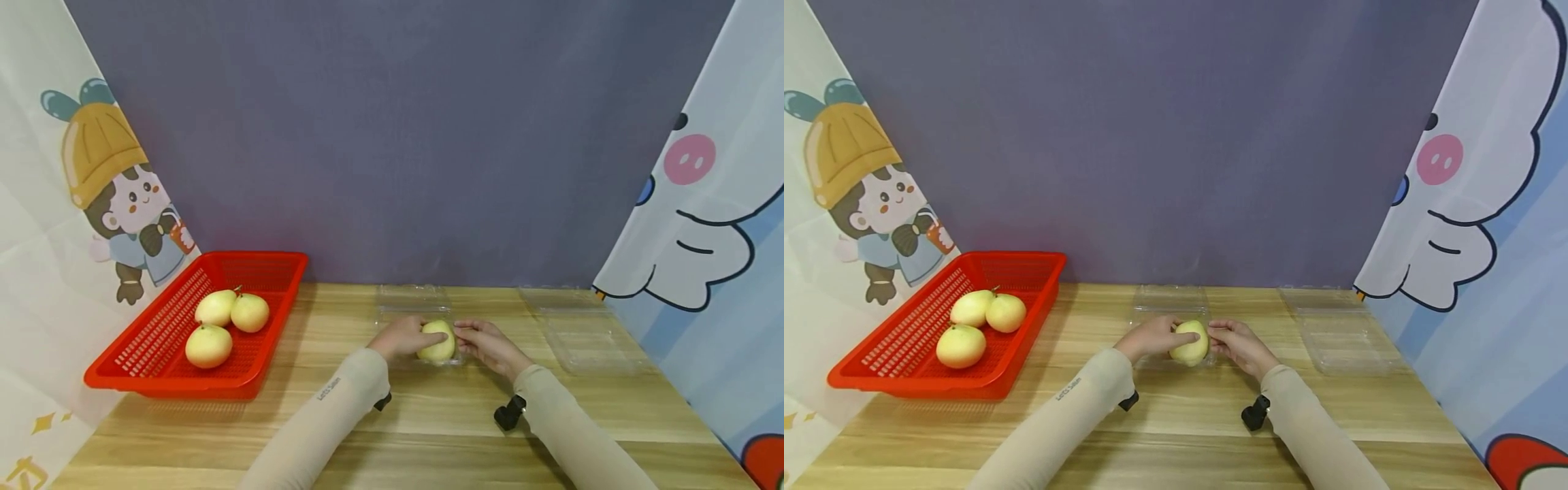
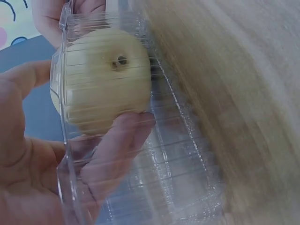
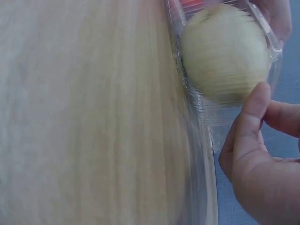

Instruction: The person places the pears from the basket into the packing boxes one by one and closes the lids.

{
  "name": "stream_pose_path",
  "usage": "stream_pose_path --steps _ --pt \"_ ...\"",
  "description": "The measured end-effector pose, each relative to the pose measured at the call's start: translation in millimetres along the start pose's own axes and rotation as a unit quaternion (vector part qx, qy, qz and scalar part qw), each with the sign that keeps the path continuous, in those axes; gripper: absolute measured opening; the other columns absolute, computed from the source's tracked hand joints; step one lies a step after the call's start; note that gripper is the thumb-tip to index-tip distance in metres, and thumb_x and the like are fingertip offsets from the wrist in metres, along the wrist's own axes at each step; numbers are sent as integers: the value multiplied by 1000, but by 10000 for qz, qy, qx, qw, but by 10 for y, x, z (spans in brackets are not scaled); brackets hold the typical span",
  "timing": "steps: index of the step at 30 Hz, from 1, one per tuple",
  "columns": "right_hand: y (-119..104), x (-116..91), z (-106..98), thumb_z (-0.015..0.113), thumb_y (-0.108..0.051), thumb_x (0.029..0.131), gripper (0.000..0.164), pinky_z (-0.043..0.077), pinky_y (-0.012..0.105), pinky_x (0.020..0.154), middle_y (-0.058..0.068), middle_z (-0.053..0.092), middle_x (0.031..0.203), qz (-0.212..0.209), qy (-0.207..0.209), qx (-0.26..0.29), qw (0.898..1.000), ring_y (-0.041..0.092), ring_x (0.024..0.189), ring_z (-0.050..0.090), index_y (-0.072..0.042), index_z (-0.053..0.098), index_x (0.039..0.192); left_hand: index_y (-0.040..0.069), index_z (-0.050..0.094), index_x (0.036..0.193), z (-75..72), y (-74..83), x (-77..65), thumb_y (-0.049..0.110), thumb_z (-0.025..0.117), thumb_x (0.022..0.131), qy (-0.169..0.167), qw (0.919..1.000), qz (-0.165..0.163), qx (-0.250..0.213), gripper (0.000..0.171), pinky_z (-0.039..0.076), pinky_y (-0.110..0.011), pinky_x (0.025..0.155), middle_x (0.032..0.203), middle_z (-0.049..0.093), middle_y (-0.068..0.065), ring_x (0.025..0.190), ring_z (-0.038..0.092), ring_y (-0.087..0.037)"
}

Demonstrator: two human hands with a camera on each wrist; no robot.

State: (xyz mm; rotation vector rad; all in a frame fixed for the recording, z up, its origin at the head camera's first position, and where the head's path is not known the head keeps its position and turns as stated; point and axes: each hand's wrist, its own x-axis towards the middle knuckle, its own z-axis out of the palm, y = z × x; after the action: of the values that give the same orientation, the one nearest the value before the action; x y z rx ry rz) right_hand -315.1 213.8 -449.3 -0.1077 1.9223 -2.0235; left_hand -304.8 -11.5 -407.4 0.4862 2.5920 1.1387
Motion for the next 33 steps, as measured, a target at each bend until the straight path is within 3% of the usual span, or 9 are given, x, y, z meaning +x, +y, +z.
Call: stream_pose_path --steps 6,8,18,24,30,33 --pt "-3 -4 -12 54 -10 104 46 54 20 73 9 57 105 -12 -25 -22 10000 10 83 59 13 36 140 11 67 97 11 -4 40 57 55 96 -7 9997 -22 252 47 46 -32 57 79 63 -8 63 54 -18" --pt "-4 -6 -11 54 -10 104 46 54 20 73 9 57 104 -17 -12 -19 10000 10 83 59 13 36 140 12 65 94 7 -7 42 57 53 97 -55 9997 -30 255 46 45 -32 56 79 62 -10 61 53 -18" --pt "-2 -14 -10 53 -9 104 45 53 20 72 8 56 103 -9 -7 -11 10000 10 83 58 13 36 140 8 66 112 -12 20 15 56 54 97 -134 9996 -61 240 51 49 -35 63 83 63 -6 72 59 -21" --pt "-10 -20 -1 53 -10 104 46 53 19 71 8 56 103 0 18 -45 10000 11 82 58 13 36 141 9 67 115 -43 33 0 54 56 97 -101 9994 -43 333 50 50 -36 63 85 65 -6 71 59 -20" --pt "-10 -20 -7 53 -10 104 47 53 20 72 8 57 103 -20 -19 -49 10000 11 83 59 13 36 141 6 57 140 -94 50 -10 57 56 96 -32 9983 -180 559 67 52 -46 87 124 66 -12 105 63 -27" --pt "-13 -23 -10 53 -10 104 46 53 20 72 8 57 103 -12 -20 -39 10000 11 82 59 13 36 141 8 56 142 -107 41 -3 56 55 96 -26 9972 -164 730 67 50 -47 93 130 64 -11 110 62 -26"
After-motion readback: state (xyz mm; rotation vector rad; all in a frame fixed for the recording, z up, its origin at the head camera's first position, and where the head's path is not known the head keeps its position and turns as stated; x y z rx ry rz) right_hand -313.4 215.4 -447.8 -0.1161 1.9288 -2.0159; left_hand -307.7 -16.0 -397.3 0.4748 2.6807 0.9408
